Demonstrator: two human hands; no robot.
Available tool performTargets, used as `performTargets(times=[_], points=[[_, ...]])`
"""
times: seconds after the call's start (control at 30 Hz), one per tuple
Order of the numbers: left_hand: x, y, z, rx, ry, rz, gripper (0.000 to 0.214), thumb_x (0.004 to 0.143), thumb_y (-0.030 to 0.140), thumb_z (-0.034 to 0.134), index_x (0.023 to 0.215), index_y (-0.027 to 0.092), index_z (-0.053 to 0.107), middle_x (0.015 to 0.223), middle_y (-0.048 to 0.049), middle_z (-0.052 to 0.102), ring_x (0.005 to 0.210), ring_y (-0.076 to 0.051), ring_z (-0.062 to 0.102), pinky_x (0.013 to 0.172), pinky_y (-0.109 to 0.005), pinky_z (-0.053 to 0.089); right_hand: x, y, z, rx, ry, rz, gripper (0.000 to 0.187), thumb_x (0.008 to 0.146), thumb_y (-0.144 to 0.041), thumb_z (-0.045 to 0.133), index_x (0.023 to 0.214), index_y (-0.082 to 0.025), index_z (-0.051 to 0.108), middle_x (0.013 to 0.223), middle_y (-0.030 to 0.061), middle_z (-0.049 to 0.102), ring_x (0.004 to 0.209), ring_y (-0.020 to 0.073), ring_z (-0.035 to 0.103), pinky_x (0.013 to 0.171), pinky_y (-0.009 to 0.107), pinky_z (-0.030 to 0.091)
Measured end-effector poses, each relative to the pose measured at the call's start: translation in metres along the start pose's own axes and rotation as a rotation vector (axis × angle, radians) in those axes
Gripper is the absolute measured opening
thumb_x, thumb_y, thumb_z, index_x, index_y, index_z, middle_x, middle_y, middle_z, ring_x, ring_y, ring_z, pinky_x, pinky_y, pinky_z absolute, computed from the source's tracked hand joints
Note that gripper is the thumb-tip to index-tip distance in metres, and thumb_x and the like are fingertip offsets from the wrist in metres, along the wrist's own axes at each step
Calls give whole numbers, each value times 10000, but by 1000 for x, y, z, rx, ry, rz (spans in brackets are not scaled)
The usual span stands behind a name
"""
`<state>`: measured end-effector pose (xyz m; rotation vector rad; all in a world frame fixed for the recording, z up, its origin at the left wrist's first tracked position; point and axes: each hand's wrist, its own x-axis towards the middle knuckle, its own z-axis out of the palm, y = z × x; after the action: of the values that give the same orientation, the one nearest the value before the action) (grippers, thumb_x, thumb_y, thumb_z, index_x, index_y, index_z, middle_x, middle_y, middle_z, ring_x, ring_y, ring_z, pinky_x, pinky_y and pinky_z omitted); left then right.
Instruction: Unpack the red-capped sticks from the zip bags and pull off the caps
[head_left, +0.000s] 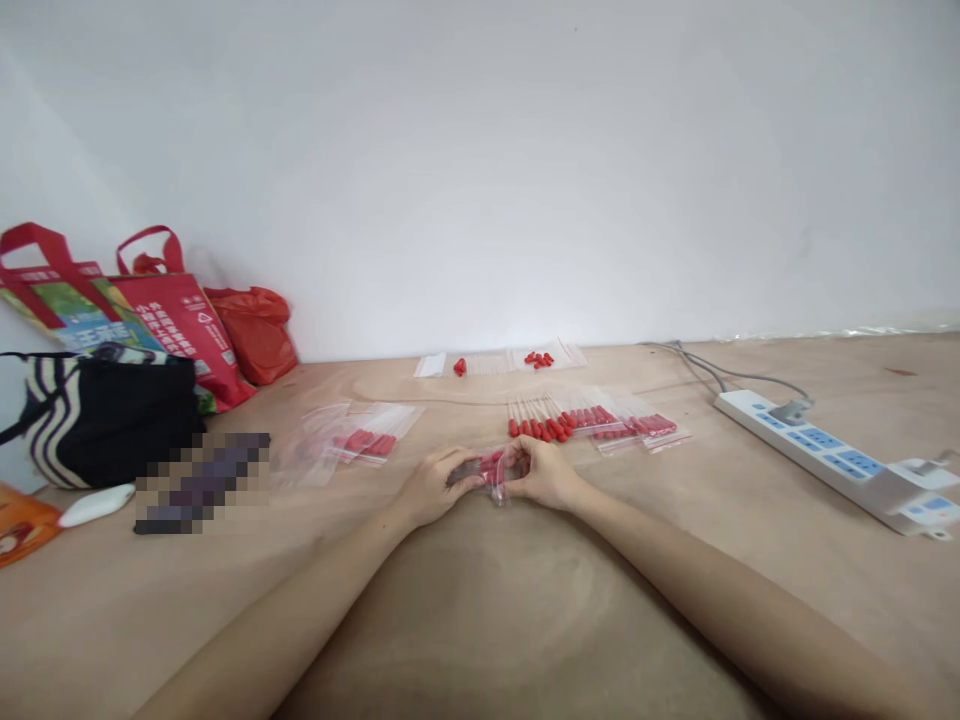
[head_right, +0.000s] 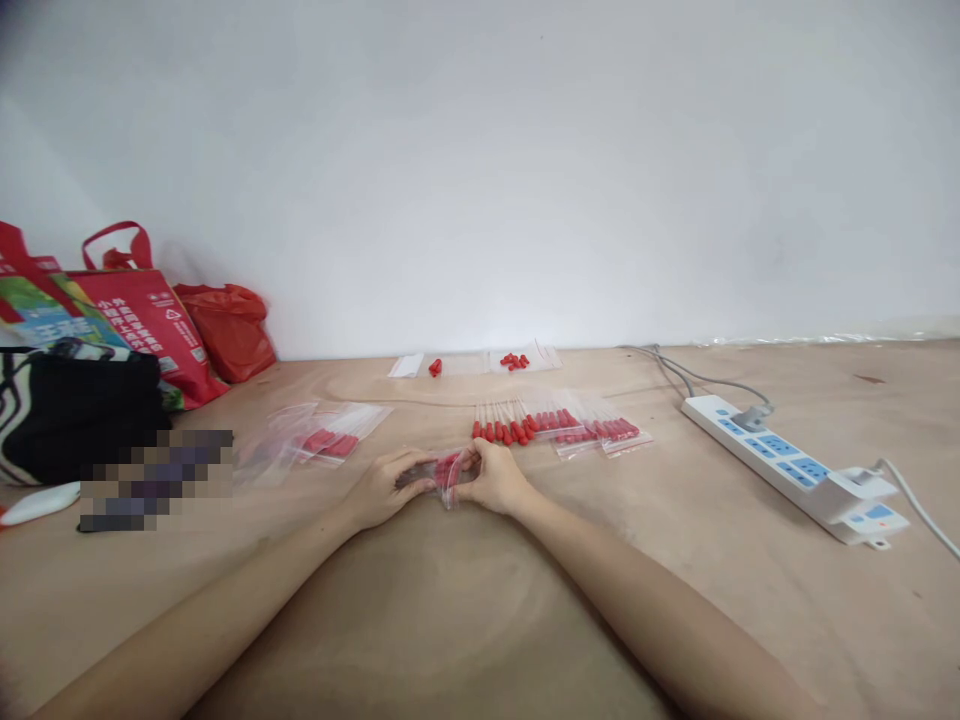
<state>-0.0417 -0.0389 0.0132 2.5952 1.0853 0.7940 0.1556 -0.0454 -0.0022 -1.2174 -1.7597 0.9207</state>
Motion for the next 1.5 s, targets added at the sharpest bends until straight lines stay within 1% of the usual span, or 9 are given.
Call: performTargets(times=[0.17, 0.33, 0.47, 0.83, 0.97, 1.07, 1.17, 1.33, 1.5], points=[[0, -1, -1, -12, -12, 3, 248, 777, 323, 542, 989, 194, 557, 964, -42, 627, 885, -164, 581, 789, -290, 451, 0, -3, 4, -14, -20, 59, 287, 485, -278, 739, 686, -165, 567, 652, -21, 587, 569, 87, 508, 543, 212, 396], [-1, -3, 0, -20, -11, -6, 273, 778, 335, 541, 1015, 200, 552, 982, -37, 621, 901, -164, 576, 806, -289, 446, -4, -7, 6, -178, 37, 43, 239, 518, -315, 710, 666, -184, 577, 610, -33, 570, 572, 107, 507, 564, 235, 388], [-1, -3, -1, -40, -1, -16, 301, 772, 343, 549, 1039, 206, 542, 1003, -34, 611, 914, -163, 573, 809, -282, 447, -5, -6, 11, -108, 72, -13, 241, 542, -254, 685, 750, -186, 585, 719, -13, 610, 639, 109, 533, 609, 235, 408], [0, -2, -1, -41, -34, -29, 303, 770, 346, 551, 1031, 191, 544, 985, -34, 615, 898, -162, 569, 801, -287, 440, 0, 0, 9, -99, -34, 31, 202, 544, -288, 669, 666, -170, 559, 636, -24, 582, 577, 90, 506, 554, 210, 397], [0, -2, -2, -35, -47, -58, 322, 753, 358, 566, 1023, 182, 552, 983, -40, 618, 896, -172, 569, 802, -299, 441, 2, 1, 2, -64, -54, 45, 197, 536, -230, 663, 687, -163, 555, 632, -32, 560, 557, 73, 485, 525, 188, 387], [0, -3, -2, -36, -62, -74, 335, 745, 361, 575, 1024, 177, 554, 994, -44, 617, 906, -177, 564, 810, -306, 439, 4, 3, -8, -33, -123, 39, 235, 545, -184, 645, 765, -156, 570, 623, -44, 529, 528, 59, 459, 493, 176, 368], [0, -4, -2, -37, -69, -83, 346, 744, 365, 577, 1033, 178, 551, 1009, -46, 614, 920, -179, 557, 824, -314, 432, 5, 5, -14, -39, -179, -7, 280, 528, -238, 687, 772, -154, 578, 661, -37, 521, 553, 63, 455, 509, 183, 371], [1, -5, -2, -39, -69, -65, 337, 741, 355, 583, 1033, 189, 552, 1006, -38, 616, 924, -176, 553, 830, -313, 427, 6, 1, -15, -236, -102, -97, 251, 496, -251, 716, 669, -156, 562, 728, -12, 536, 616, 80, 457, 570, 205, 375], [0, -6, -1, -27, -69, -75, 356, 739, 375, 580, 1036, 180, 548, 1012, -45, 613, 927, -181, 554, 830, -316, 427, 7, -6, -25, -283, -167, 7, 195, 518, -174, 664, 626, -167, 502, 555, -65, 473, 498, 59, 413, 470, 182, 315]])
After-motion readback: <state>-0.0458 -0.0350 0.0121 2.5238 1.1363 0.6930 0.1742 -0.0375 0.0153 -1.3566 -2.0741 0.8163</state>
